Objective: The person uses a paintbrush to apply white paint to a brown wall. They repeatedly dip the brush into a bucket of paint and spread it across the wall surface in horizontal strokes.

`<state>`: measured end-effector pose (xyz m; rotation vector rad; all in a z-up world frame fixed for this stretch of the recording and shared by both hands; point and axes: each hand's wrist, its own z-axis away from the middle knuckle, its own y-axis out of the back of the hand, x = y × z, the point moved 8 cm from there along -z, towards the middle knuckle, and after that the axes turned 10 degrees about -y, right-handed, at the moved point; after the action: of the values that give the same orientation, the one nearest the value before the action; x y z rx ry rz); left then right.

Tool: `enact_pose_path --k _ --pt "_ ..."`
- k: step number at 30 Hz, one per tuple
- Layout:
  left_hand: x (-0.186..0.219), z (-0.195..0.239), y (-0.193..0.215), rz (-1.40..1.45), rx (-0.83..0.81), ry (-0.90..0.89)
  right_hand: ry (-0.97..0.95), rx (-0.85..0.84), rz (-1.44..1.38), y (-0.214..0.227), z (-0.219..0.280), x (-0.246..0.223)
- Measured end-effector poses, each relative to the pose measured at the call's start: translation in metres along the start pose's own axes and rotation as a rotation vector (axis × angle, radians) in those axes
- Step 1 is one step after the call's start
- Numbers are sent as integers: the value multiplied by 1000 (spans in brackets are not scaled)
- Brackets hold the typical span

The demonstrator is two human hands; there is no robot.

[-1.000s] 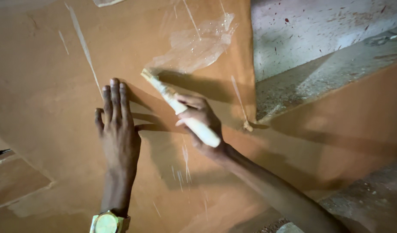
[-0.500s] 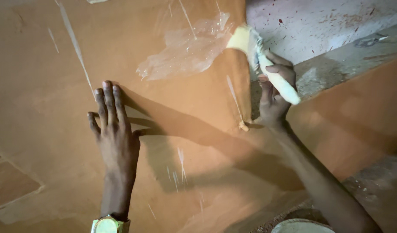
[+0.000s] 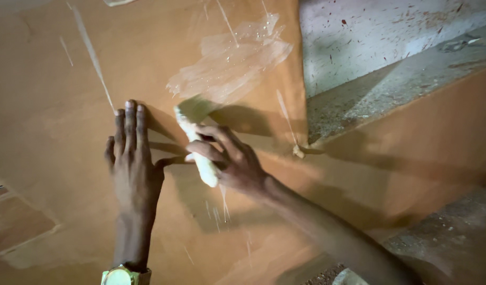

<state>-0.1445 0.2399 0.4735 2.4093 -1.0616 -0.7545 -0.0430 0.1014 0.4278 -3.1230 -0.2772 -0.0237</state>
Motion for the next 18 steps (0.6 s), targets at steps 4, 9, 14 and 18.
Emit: enact_pose_path --k 4,9,14,18 --pt "-6 13 5 73 112 77 -147 40 -428 7 -9 3" --pt "-7 17 4 84 115 65 -490 198 -1044 7 -1 87" --pt "-7 17 4 76 82 79 -580 237 -811 59 16 169" --pt "-4 15 7 85 62 90 -561 243 -603 118 25 190"
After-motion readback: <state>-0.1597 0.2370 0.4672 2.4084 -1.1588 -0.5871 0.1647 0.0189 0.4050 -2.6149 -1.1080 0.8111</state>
